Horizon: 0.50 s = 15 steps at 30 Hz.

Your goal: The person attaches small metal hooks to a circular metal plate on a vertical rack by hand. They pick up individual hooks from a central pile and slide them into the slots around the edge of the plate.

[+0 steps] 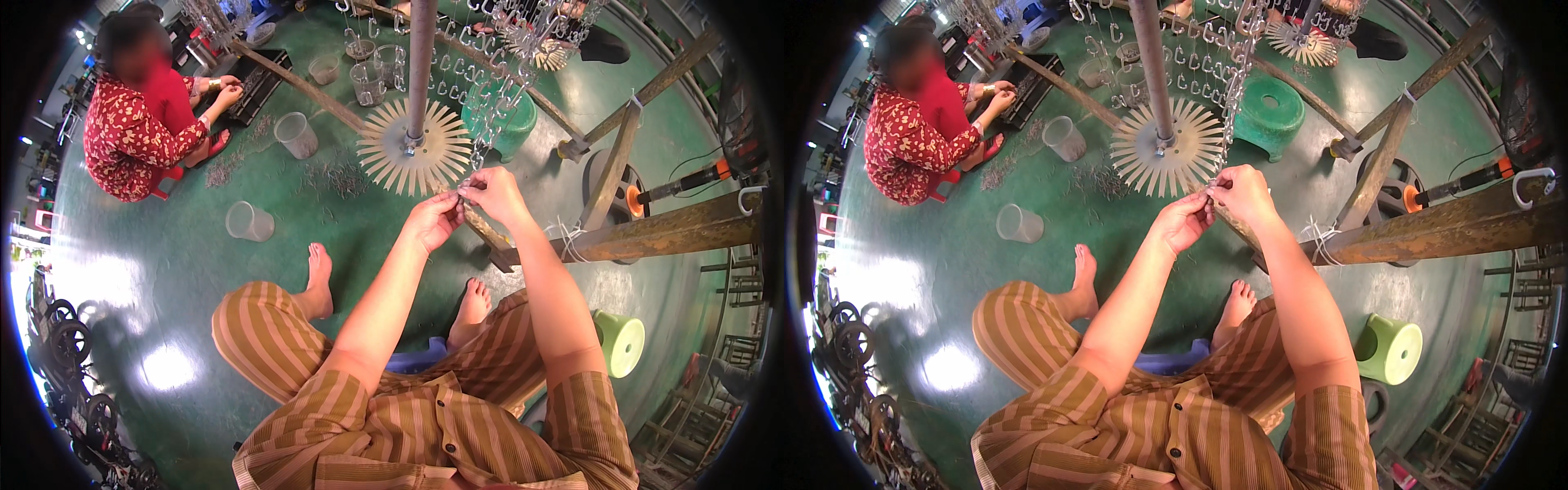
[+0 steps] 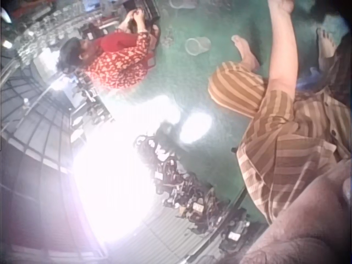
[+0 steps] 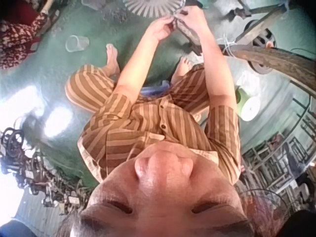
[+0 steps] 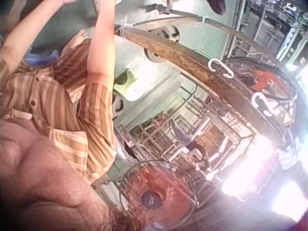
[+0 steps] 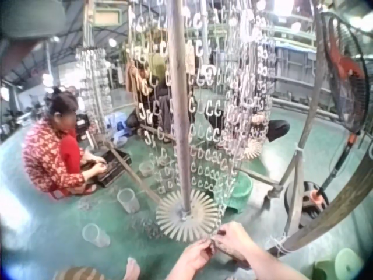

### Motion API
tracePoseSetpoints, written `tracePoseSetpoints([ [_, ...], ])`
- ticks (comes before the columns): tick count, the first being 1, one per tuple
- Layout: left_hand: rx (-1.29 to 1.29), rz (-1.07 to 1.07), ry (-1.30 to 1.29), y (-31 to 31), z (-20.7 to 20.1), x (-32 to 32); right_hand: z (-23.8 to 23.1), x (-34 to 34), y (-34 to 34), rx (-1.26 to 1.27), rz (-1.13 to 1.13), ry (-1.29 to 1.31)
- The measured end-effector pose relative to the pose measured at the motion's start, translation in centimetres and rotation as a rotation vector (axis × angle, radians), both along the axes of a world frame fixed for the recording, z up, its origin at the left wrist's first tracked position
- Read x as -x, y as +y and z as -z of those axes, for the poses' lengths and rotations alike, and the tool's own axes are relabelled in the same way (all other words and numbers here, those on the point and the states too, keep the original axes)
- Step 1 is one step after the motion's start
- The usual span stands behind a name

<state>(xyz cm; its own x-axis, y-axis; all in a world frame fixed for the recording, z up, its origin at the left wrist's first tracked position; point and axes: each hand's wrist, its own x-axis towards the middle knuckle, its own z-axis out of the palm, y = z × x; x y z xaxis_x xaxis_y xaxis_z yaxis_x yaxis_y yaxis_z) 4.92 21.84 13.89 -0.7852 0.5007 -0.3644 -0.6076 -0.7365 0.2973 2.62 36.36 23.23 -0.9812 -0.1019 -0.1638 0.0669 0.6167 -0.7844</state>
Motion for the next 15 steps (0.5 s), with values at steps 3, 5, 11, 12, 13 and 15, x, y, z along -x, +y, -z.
tracePoseSetpoints([
  [3,0.137,-0.042,-0.030,-0.7,-0.9,-0.4,0.8,0.6,0.1,-0.012,0.045,0.022],
  [5,0.224,-0.093,-0.019,-1.4,-1.5,-0.6,0.6,0.8,-0.1,0.019,0.056,-0.026],
  [11,0.214,-0.086,0.004,-3.0,-1.2,0.6,1.0,1.4,-0.8,0.012,0.059,0.019],
  [12,0.227,-0.073,-0.020,-3.0,-1.1,0.9,0.7,1.3,-1.0,-0.008,0.063,0.029],
  [13,0.240,-0.061,-0.044,-3.1,-1.0,1.2,0.7,1.4,-1.1,-0.001,0.065,0.029],
  [15,0.233,-0.038,-0.054,-2.9,-1.0,1.6,1.1,1.7,-0.8,0.008,0.073,0.028],
])
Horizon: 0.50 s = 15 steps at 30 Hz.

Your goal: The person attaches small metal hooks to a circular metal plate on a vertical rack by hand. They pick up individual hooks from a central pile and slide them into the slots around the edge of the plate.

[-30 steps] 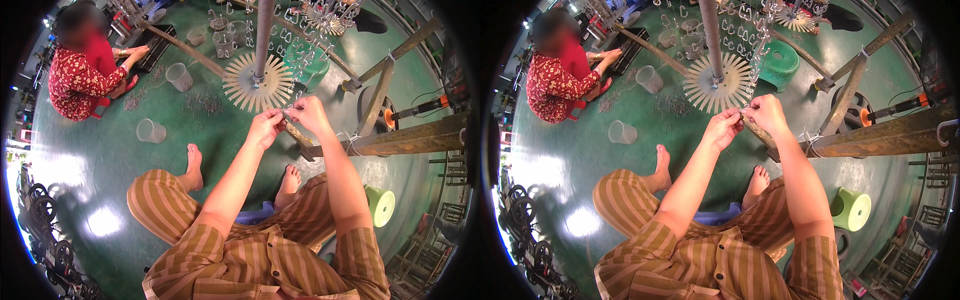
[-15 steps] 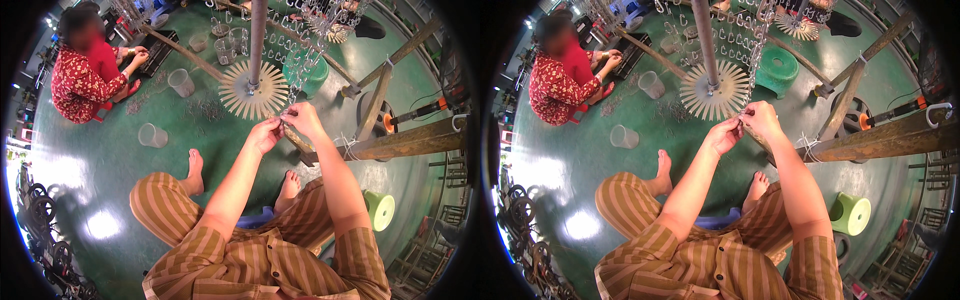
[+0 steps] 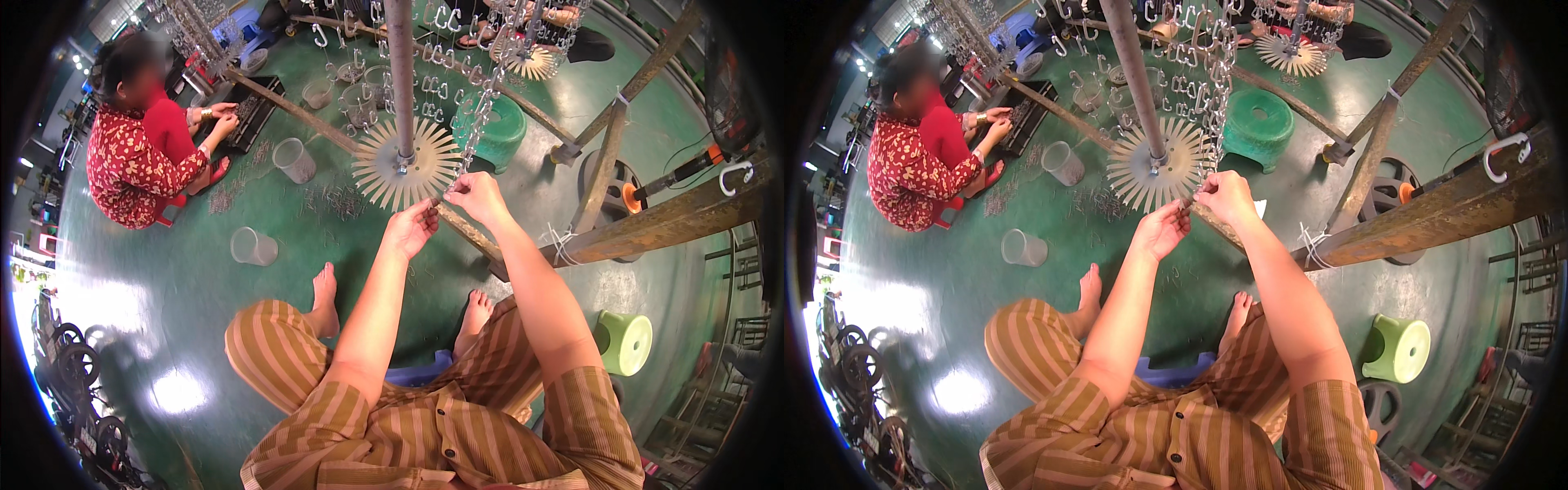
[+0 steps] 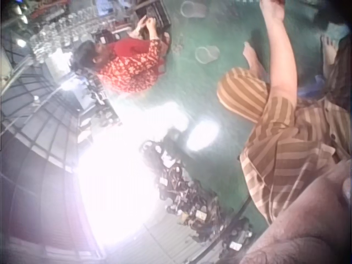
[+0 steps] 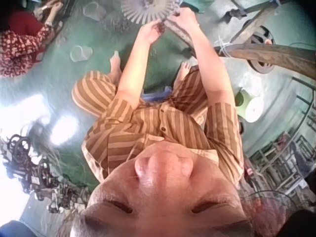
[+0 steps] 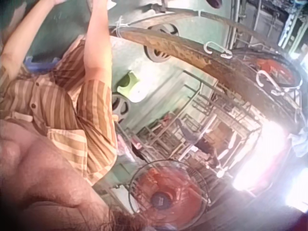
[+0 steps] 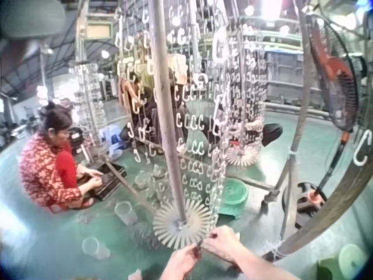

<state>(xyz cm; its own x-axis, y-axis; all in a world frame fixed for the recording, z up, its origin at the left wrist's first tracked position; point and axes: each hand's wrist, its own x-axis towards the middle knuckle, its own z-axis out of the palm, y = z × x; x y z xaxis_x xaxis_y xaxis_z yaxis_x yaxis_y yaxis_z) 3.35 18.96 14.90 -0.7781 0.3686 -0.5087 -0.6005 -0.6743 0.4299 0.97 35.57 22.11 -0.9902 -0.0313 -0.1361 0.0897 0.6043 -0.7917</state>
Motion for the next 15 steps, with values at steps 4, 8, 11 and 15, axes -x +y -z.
tracePoseSetpoints([
  [4,0.019,0.025,-0.033,0.2,0.1,0.7,0.2,0.3,0.1,0.027,0.022,-0.014],
  [8,-0.013,0.027,-0.058,0.8,0.2,1.3,0.5,0.6,0.6,0.047,0.037,-0.008],
  [11,-0.063,0.028,-0.073,0.9,1.0,1.4,1.5,0.8,0.9,0.081,0.040,0.034],
  [15,-0.075,0.041,-0.094,0.9,0.4,1.4,1.2,0.8,0.8,0.111,0.055,0.001],
])
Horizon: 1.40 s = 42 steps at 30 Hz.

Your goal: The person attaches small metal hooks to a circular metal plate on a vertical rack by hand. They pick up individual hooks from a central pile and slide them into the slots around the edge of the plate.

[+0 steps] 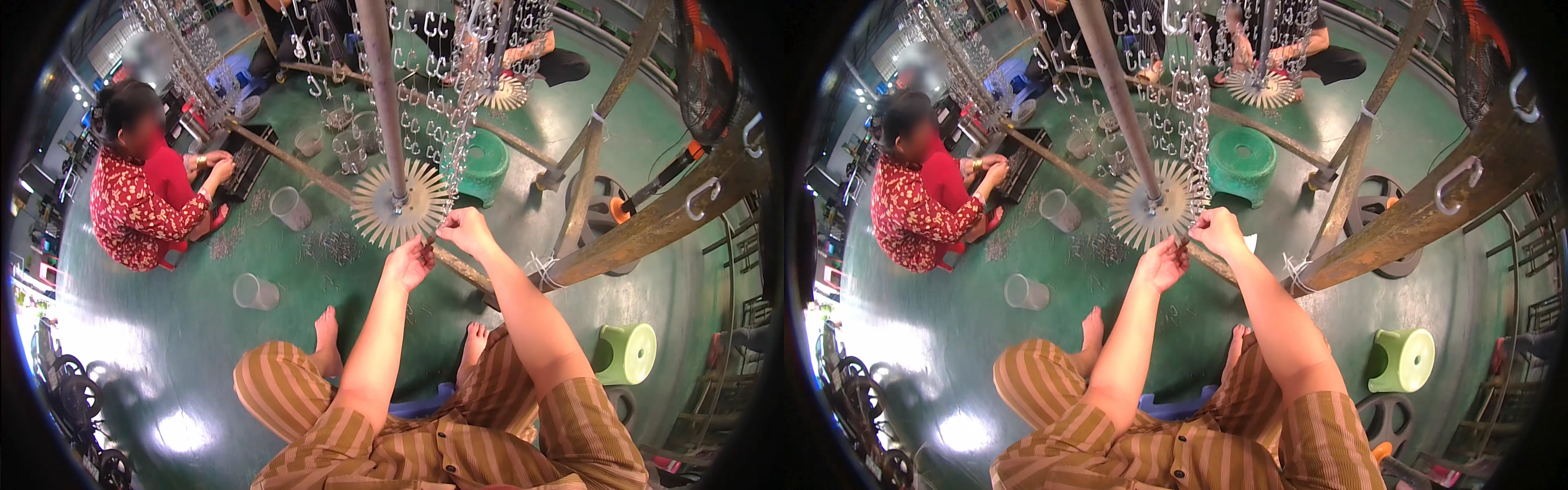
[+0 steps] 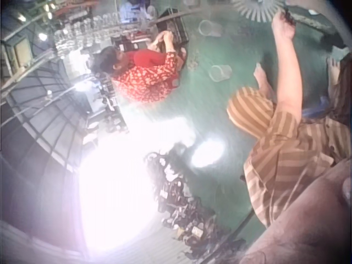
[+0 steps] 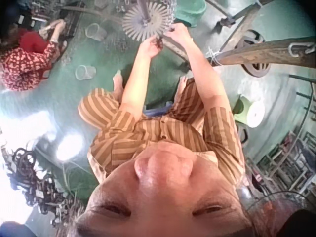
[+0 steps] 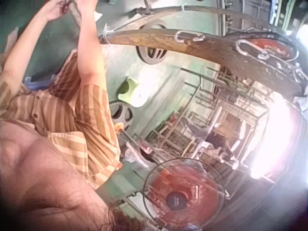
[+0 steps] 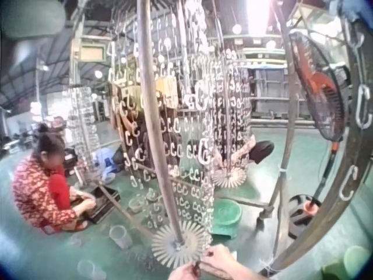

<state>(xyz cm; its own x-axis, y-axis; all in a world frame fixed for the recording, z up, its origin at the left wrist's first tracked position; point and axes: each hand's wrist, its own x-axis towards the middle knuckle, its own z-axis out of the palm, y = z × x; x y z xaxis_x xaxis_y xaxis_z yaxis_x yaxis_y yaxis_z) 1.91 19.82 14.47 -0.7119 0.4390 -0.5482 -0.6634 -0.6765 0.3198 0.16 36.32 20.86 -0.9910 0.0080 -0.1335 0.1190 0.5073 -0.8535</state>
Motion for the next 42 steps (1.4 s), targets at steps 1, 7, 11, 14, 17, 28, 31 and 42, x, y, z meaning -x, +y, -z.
tracePoseSetpoints([
  [1,0.008,0.000,-0.006,0.0,-0.3,0.1,-0.2,0.1,0.1,-0.006,0.005,-0.006],
  [7,-0.030,-0.030,-0.024,0.3,-0.4,0.3,-0.7,-0.1,-0.3,-0.025,0.030,-0.010],
  [11,-0.045,-0.058,-0.052,1.1,-0.6,0.0,-0.4,-0.4,-0.4,-0.022,0.033,-0.005],
  [14,-0.052,-0.081,-0.111,1.3,-0.4,0.1,-0.5,-0.3,-0.4,0.003,0.044,-0.007],
  [17,-0.089,-0.089,-0.118,1.7,-0.2,0.2,-0.7,-0.3,0.1,0.035,0.028,-0.047],
  [28,-0.069,-0.044,-0.062,1.2,0.1,0.3,-0.2,-0.4,-0.1,-0.024,0.017,0.047],
  [31,-0.074,-0.037,-0.068,1.0,0.0,0.2,-0.5,-0.4,-0.3,-0.022,0.012,0.043],
  [42,-0.031,-0.026,-0.029,1.0,0.0,0.0,-0.5,-0.8,-0.2,-0.009,0.004,0.054],
])
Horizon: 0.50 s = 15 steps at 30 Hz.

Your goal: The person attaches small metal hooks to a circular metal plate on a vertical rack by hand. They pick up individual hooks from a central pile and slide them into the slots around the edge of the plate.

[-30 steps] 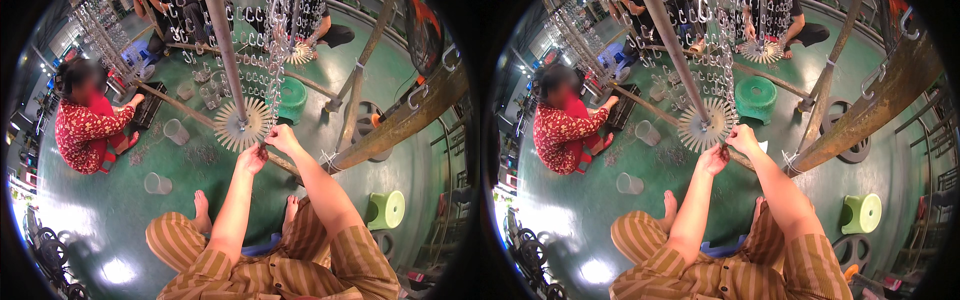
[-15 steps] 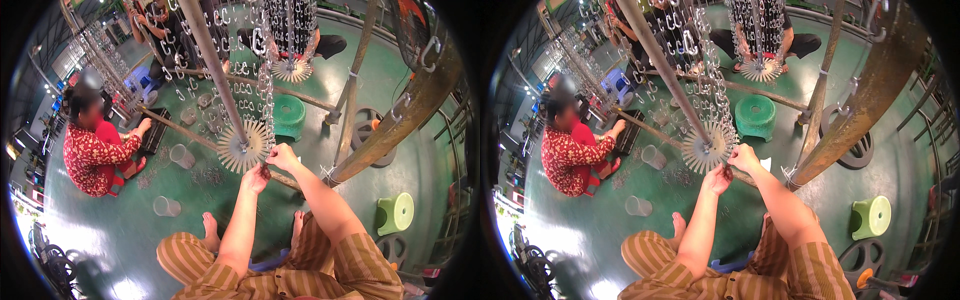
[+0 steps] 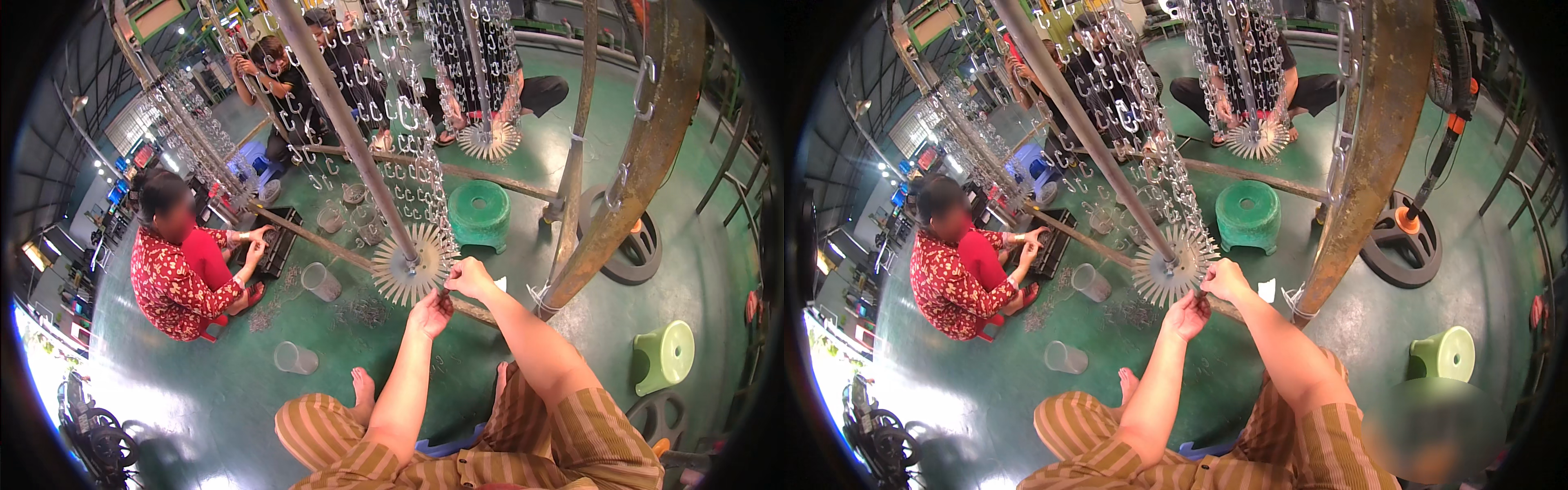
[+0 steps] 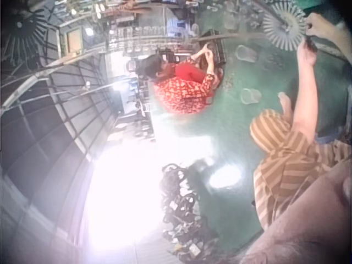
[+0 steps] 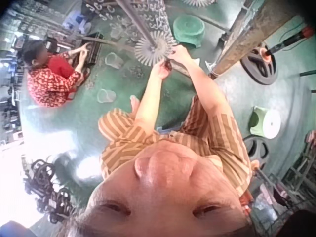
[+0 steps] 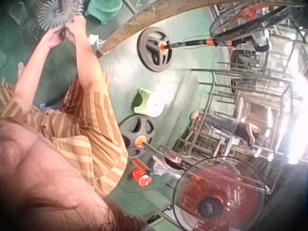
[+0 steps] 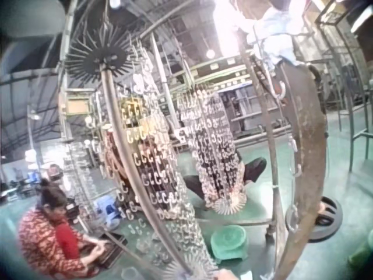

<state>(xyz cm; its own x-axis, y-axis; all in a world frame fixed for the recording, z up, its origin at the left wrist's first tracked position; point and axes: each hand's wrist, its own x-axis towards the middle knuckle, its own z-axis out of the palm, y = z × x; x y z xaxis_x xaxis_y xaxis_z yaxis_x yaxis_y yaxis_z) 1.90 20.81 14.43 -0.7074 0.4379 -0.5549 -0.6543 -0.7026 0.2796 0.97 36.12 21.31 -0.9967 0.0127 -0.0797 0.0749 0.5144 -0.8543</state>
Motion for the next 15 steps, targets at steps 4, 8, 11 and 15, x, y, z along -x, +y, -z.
tracePoseSetpoints([
  [4,0.014,-0.023,-0.004,-0.5,0.1,-0.1,0.7,0.5,-0.4,-0.060,-0.007,0.018],
  [8,0.032,-0.037,0.002,-0.1,-0.6,-0.5,0.0,0.2,0.3,-0.090,0.001,0.032],
  [11,0.043,-0.034,0.036,-0.2,-0.8,-0.7,-0.3,0.0,0.4,-0.142,0.019,0.041],
  [15,0.051,-0.034,0.046,-0.5,-0.6,-1.2,-0.9,-0.3,0.1,-0.167,0.020,0.023],
])
